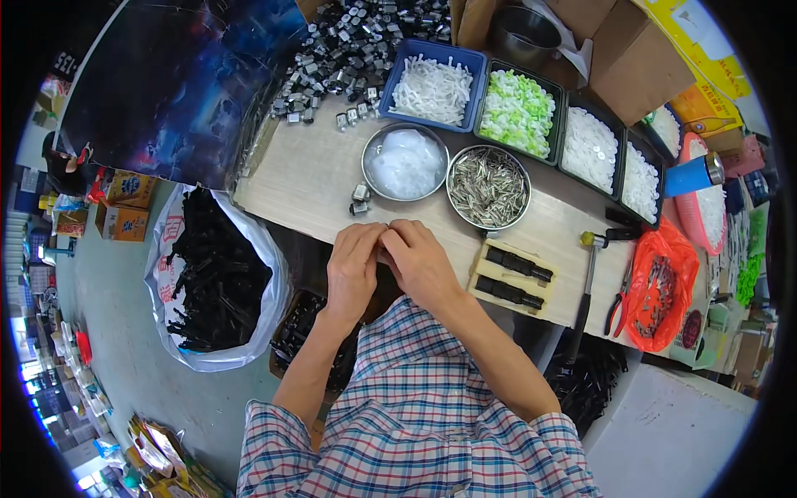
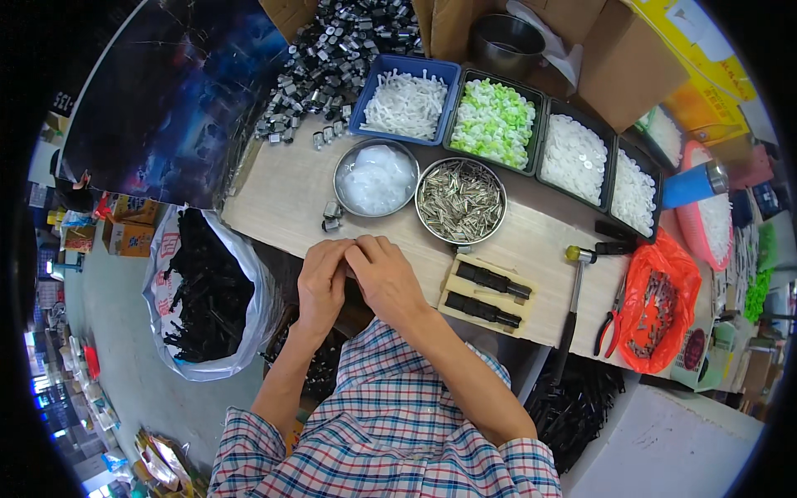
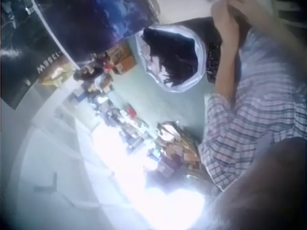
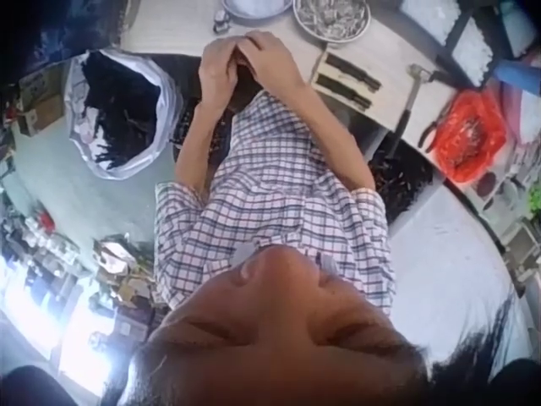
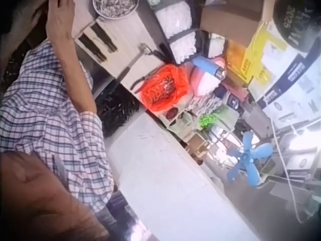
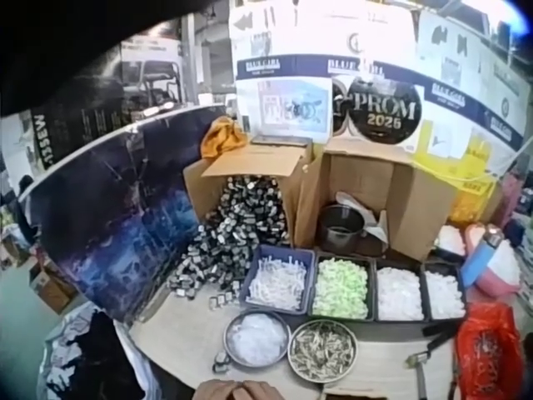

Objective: Assembling small plastic and metal components into black rectangular housings at a factory workbench.

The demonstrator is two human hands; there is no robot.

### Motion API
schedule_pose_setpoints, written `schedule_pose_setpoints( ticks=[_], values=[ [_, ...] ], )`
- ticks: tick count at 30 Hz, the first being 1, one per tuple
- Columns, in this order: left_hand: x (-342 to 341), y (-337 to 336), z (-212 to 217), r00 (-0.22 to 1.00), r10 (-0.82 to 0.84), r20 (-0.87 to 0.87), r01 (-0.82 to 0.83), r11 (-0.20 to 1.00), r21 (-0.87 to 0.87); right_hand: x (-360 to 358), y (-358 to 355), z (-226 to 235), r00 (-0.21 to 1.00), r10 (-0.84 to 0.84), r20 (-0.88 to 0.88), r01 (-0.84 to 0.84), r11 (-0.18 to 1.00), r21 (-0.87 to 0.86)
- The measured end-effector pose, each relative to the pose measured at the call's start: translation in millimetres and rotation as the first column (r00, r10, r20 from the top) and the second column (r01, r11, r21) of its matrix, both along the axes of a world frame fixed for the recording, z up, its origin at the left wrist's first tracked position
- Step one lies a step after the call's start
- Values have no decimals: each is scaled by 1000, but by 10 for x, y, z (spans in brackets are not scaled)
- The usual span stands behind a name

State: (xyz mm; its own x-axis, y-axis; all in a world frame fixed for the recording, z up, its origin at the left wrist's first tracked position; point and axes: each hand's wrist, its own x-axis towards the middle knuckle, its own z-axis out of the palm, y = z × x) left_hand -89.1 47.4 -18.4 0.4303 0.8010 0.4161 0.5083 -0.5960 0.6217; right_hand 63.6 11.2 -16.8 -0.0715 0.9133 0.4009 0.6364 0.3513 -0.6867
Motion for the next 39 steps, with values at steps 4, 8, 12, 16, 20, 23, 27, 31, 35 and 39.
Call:
schedule_pose_setpoints(
  ticks=[4, 8, 12, 16, 20, 23, 27, 31, 35, 39],
  values=[
    [59, 21, 31, 996, -45, -78, 52, 994, 95, 76, -93, 50, 994, -44, 100, 51, 996, -70],
    [167, 6, -25, 991, -57, -123, 79, 981, 176, 199, -159, 108, 982, -113, 153, 129, 987, -98],
    [259, 32, -95, 1000, -21, 0, 20, 993, 118, 238, -118, 74, 965, -146, 219, 168, 982, -84],
    [224, 75, -152, 997, -55, -56, 66, 977, 202, 249, -122, 114, 959, -214, 185, 236, 966, -108],
    [262, 49, -60, 979, -106, -177, 153, 948, 280, 317, -150, 182, 934, -296, 199, 334, 921, -199],
    [341, 94, -45, 981, -120, -154, 160, 946, 283, 358, -126, 154, 923, -315, 222, 363, 905, -223],
    [397, 122, -149, 995, -94, -26, 97, 968, 230, 400, -184, 193, 930, -316, 188, 353, 909, -220],
    [331, 150, -193, 993, -115, -40, 121, 969, 216, 534, -428, 555, 920, -347, 185, 375, 915, -147],
    [312, 134, -95, 972, -144, -184, 186, 953, 240, 855, -697, 719, 860, -379, 343, 451, 878, -160],
    [414, 92, -10, 947, -194, -258, 263, 927, 269, 995, -785, 749, 804, -258, 535, 431, 873, -227]
  ],
)
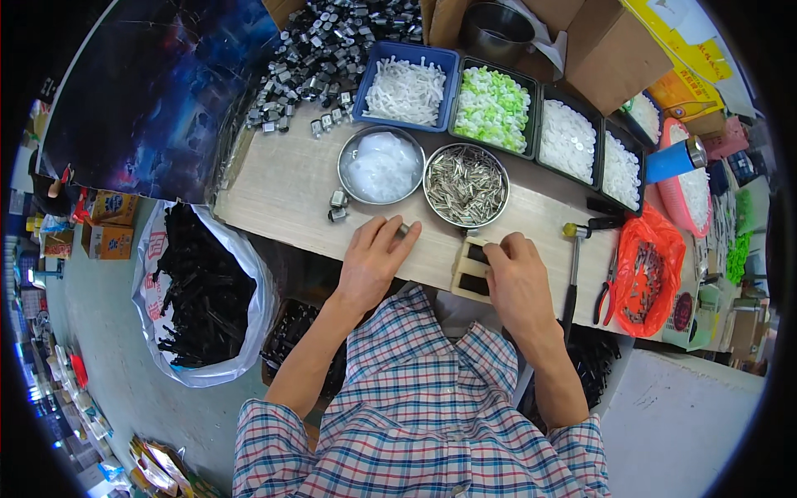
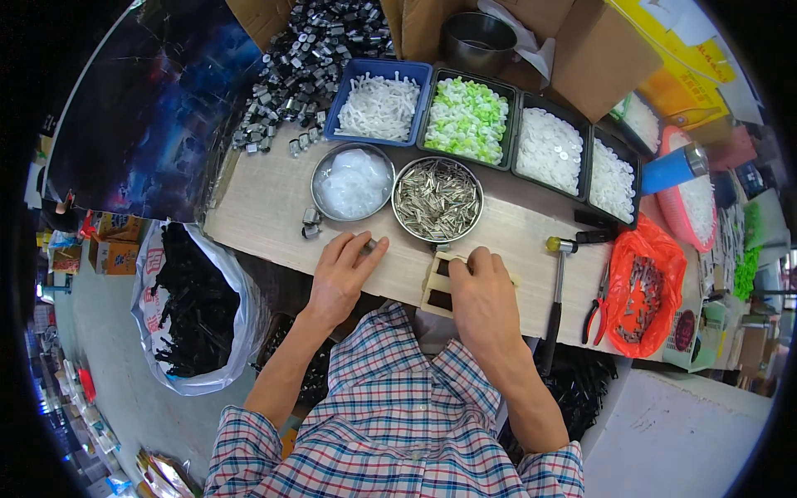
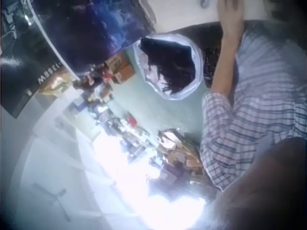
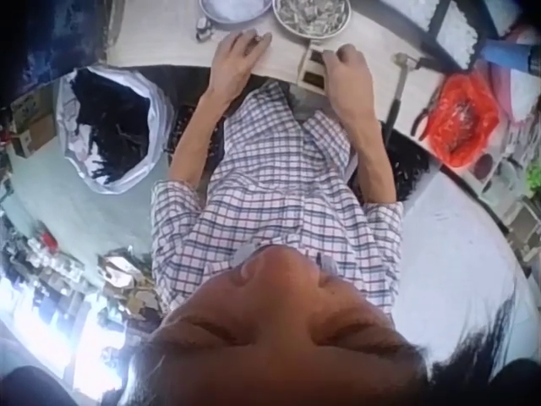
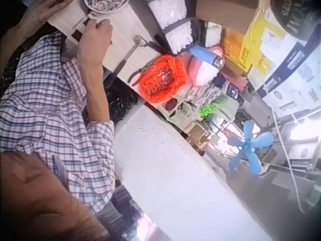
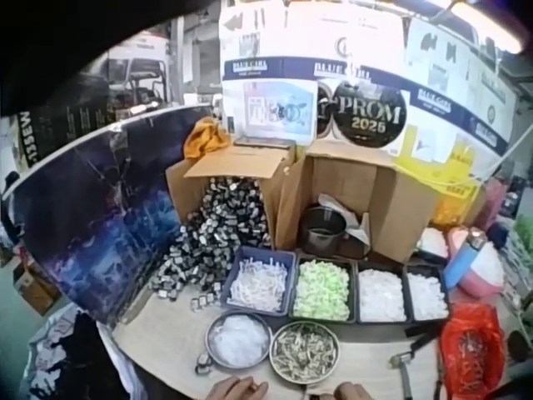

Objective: Assembling small plastic and metal components into black rectangular housings at a factory workbench.

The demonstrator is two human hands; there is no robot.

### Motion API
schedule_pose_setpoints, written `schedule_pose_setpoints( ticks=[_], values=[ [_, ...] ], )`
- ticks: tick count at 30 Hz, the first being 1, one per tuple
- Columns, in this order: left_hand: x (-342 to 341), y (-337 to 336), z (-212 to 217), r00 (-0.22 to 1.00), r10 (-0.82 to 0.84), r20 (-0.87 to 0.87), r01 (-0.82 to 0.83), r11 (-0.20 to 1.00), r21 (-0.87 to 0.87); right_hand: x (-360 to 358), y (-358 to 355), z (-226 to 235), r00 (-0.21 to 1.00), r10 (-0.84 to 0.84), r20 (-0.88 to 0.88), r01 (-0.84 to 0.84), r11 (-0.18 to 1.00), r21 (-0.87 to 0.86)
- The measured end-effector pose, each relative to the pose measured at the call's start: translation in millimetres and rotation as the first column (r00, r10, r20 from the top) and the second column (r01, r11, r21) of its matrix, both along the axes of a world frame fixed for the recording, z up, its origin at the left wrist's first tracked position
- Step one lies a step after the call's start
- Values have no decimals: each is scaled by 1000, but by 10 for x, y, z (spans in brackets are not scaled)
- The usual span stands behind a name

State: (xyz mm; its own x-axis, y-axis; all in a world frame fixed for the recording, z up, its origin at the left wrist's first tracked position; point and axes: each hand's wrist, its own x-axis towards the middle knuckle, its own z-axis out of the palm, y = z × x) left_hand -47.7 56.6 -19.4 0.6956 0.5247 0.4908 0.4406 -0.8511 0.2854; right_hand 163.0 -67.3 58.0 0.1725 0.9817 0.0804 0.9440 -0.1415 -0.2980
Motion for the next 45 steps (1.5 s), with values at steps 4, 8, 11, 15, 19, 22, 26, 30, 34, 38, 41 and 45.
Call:
schedule_pose_setpoints(
  ticks=[4, 8, 11, 15, 19, 22, 26, 30, 34, 38, 41, 45],
  values=[
    [96, -21, 66, 998, -27, -61, 28, 999, 16, 29, 65, -99, 992, 100, 73, -92, 990, -106],
    [41, -47, -112, 972, 126, 197, -96, 984, -152, 69, 81, -265, 991, 115, -71, -109, 990, 91],
    [-92, -81, -147, 965, 153, 211, -111, 974, -199, 118, 22, -421, 977, 105, -187, -64, 975, 212],
    [-158, -138, -116, 970, 132, 205, -91, 975, -201, 169, -96, -476, 975, 156, -157, -106, 953, 285],
    [-223, -110, -85, 978, 108, 178, -72, 978, -196, 201, -77, -452, 981, 159, -113, -111, 931, 347],
    [-140, -164, 9, 975, 89, 201, -39, 970, -241, 232, -71, -570, 953, 127, -276, -13, 924, 381],
    [91, -423, 240, 942, -104, 320, 206, 931, -302, 210, -116, -588, 975, 158, -156, -83, 911, 404],
    [378, -558, 235, 915, -350, 198, 378, 917, -125, 267, -165, -473, 975, 220, 15, -215, 933, 289],
    [495, -590, 196, 926, -361, 107, 372, 921, -112, 416, -52, -410, 981, 140, -136, -77, 918, 390],
    [543, -548, 221, 948, -313, 64, 319, 937, -140, 705, 503, -306, 980, 29, -199, 83, 844, 530],
    [578, -551, 206, 952, -299, 63, 305, 936, -173, 994, 995, -379, 993, -19, -119, 84, 815, 573],
    [594, -601, 184, 950, -306, 66, 313, 937, -156, 1182, 1451, -439, 996, -30, -85, 68, 873, 483]
  ],
)
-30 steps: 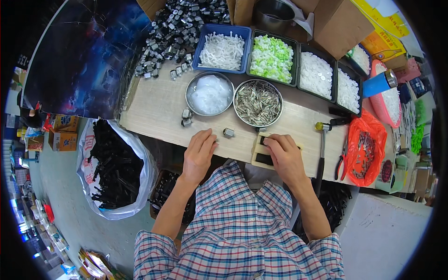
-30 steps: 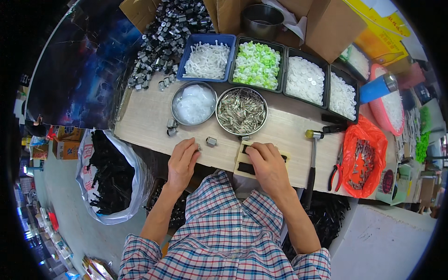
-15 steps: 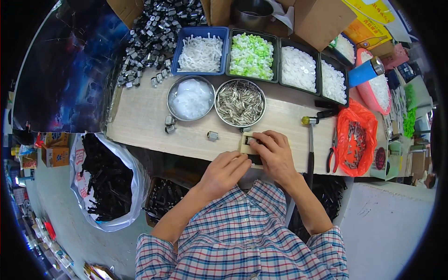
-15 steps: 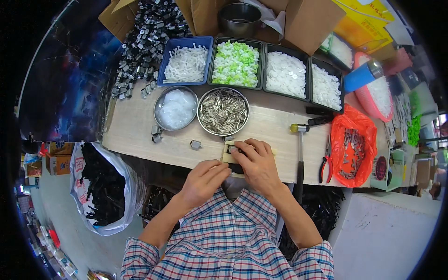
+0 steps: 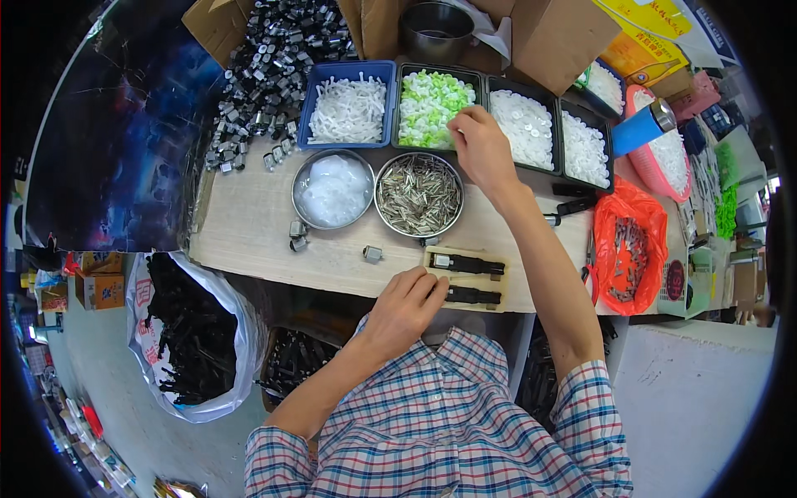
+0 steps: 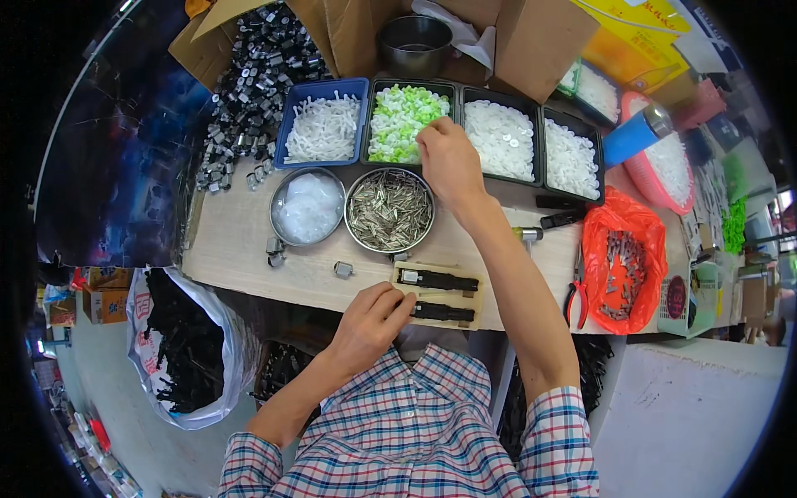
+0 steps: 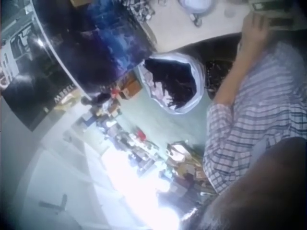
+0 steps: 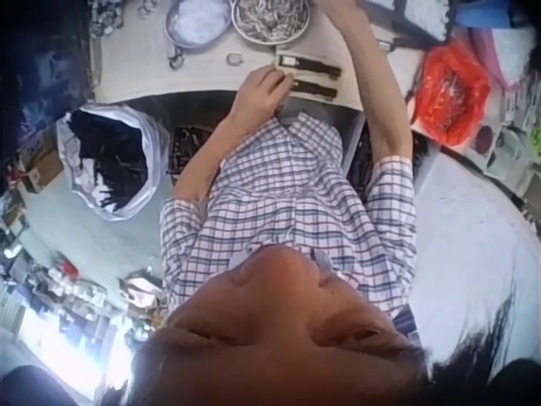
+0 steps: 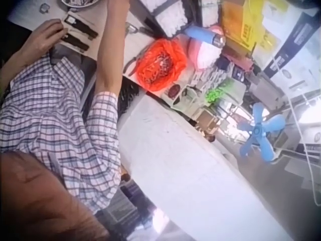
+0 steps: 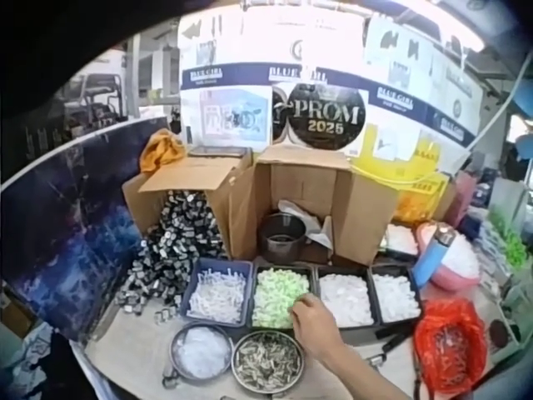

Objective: Assembling small plastic and metal components into black rectangular housings at a factory workbench.

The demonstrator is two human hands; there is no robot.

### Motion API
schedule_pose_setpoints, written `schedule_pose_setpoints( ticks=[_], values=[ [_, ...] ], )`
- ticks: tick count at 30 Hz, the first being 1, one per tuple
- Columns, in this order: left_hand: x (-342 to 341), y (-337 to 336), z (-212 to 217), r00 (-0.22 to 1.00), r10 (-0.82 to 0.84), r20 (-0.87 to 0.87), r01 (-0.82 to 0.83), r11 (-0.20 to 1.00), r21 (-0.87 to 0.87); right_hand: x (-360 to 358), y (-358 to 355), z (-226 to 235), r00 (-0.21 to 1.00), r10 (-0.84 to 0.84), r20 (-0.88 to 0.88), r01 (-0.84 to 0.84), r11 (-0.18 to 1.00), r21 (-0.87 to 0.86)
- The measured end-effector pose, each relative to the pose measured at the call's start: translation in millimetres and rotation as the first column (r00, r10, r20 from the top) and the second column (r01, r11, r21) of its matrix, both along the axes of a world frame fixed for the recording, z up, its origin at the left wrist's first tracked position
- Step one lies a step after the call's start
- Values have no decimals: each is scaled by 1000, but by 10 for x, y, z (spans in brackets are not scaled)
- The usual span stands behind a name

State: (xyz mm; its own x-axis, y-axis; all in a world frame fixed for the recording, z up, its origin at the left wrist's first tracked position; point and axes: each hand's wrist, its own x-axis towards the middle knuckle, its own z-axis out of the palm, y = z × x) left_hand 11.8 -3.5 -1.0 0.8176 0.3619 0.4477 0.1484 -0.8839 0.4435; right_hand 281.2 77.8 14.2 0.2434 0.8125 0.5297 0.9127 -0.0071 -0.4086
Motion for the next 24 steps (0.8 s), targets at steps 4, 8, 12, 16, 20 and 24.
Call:
schedule_pose_setpoints(
  ticks=[4, 8, 12, 16, 20, 24],
  values=[
    [-22, 27, 16, 999, -26, -38, 27, 999, 39, -25, 275, 11, 996, -30, 83, 47, 978, -202],
    [-12, 108, 76, 993, -89, -81, 94, 994, 62, 55, 364, -49, 974, 41, 222, 3, 980, -197],
    [-32, 88, 84, 982, -117, -147, 136, 983, 125, 176, 369, -34, 953, 78, 294, -4, 969, -246],
    [-173, -26, -153, 994, -48, -95, 62, 985, 159, 109, 199, 13, 992, 123, 27, -123, 992, 0],
    [-253, -161, -356, 994, 53, -96, -38, 988, 151, -199, -317, 31, 976, 193, -101, -170, 965, 198],
    [-274, -208, -471, 994, 71, -85, -59, 989, 133, -621, -1020, -4, 896, 127, -426, -75, 988, 137]
  ],
)
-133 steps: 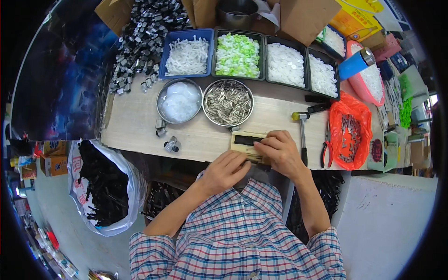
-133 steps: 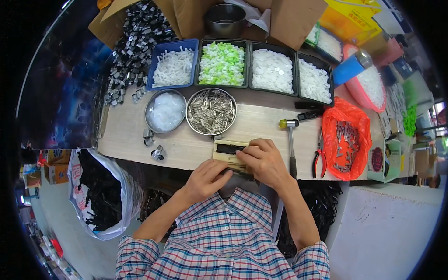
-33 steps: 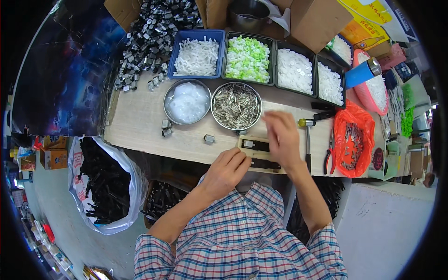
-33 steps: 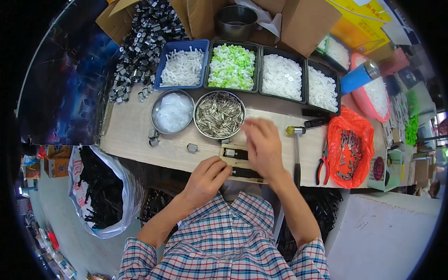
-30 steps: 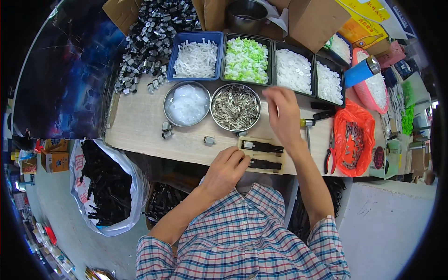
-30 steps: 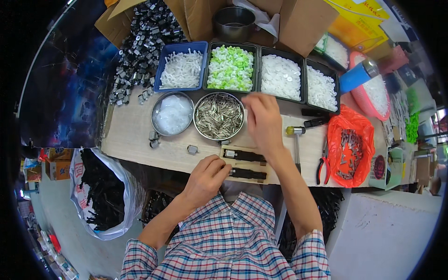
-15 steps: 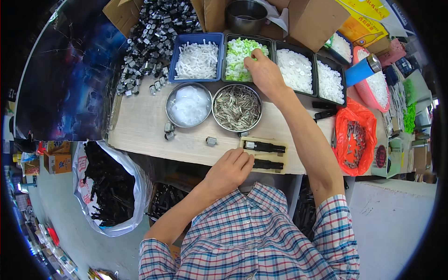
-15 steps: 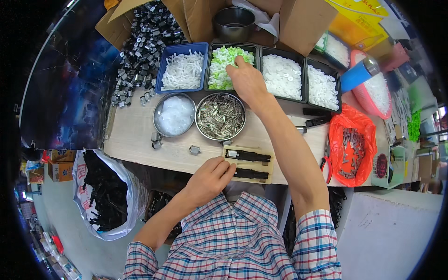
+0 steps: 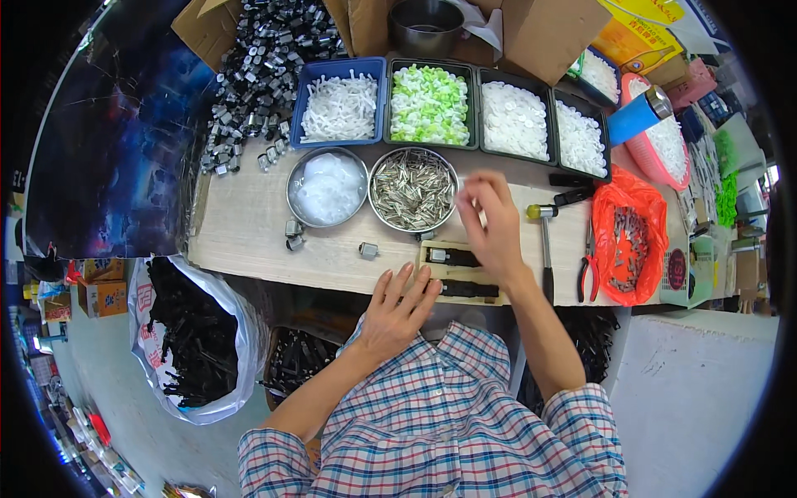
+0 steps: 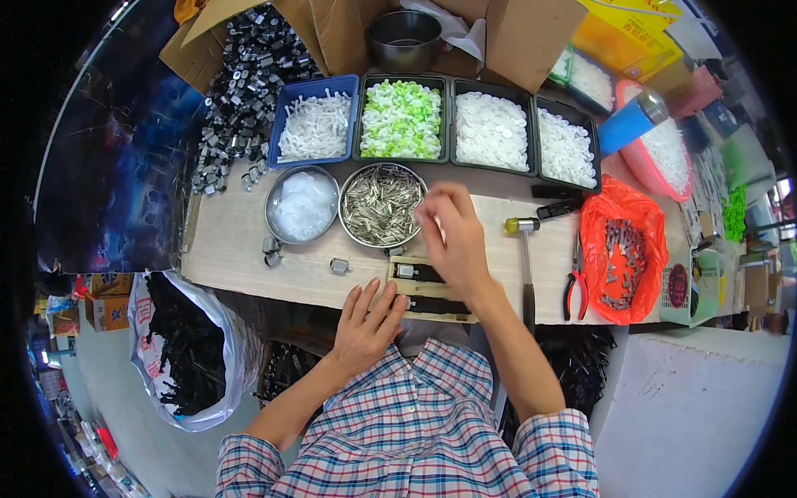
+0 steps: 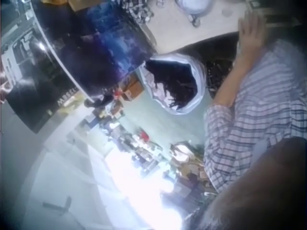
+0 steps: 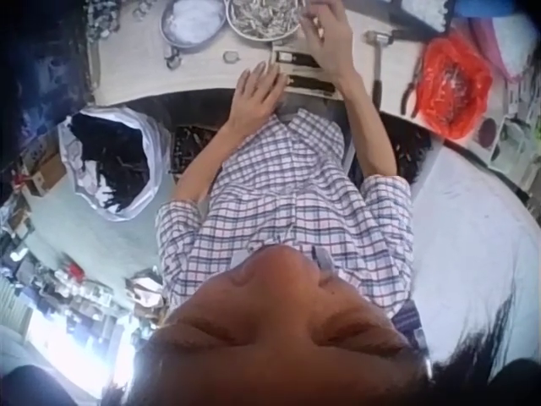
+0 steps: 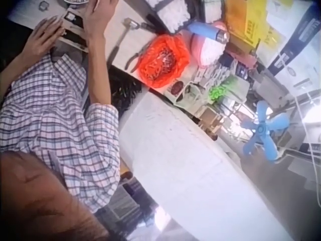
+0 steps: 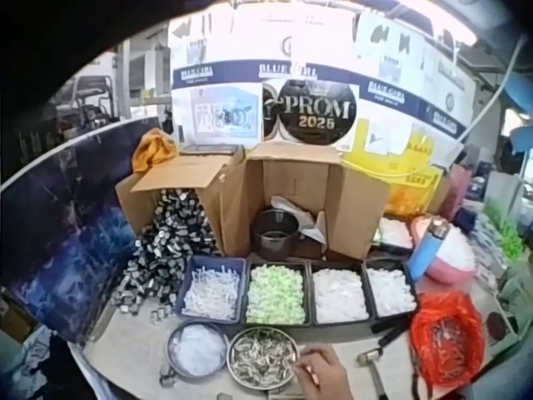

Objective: Assembling small plastic and metal components into black rectangular housings at a factory workbench.

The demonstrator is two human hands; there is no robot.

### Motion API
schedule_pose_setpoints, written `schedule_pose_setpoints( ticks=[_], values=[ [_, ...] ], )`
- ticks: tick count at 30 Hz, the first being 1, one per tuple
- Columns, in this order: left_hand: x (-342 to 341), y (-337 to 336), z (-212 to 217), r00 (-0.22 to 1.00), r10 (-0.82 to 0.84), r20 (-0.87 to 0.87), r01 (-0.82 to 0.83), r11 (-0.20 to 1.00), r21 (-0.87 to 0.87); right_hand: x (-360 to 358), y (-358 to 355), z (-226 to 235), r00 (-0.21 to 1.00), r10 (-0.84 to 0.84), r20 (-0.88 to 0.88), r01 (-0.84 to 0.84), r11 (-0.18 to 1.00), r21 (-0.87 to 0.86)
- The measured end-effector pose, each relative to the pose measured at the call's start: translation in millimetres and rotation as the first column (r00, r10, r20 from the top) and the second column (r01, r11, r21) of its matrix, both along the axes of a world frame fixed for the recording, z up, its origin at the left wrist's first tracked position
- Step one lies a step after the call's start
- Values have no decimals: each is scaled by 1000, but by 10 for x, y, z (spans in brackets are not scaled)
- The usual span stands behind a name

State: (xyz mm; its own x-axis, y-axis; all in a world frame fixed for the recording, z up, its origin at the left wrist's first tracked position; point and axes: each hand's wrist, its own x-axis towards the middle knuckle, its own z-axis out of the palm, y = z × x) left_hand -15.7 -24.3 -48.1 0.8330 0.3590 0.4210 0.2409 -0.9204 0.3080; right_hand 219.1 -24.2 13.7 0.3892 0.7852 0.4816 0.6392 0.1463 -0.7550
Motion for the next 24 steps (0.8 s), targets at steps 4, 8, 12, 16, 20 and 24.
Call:
schedule_pose_setpoints(
  ticks=[4, 8, 12, 16, 20, 24],
  values=[
    [2, -35, -19, 1000, 18, -24, -19, 1000, -9, -239, -555, 44, 994, -68, -87, 62, 996, -66],
    [41, -61, 44, 999, 23, -32, -23, 1000, 8, -367, -890, 17, 968, -126, -216, 102, 988, -118],
    [188, 64, 190, 988, 62, 140, -53, 996, -74, -403, -979, -7, 958, -141, -248, 120, 988, -95],
    [743, 630, 396, 949, 241, 203, -223, 969, -108, -461, -987, -7, 940, -139, -313, 88, 981, -173],
    [1039, 935, 364, 951, 287, 115, -289, 957, -5, -476, -967, 9, 944, -104, -314, 65, 989, -134],
    [1066, 1011, 359, 956, 288, 45, -290, 957, 21, -455, -943, 27, 948, -131, -290, 89, 984, -153]
  ],
)
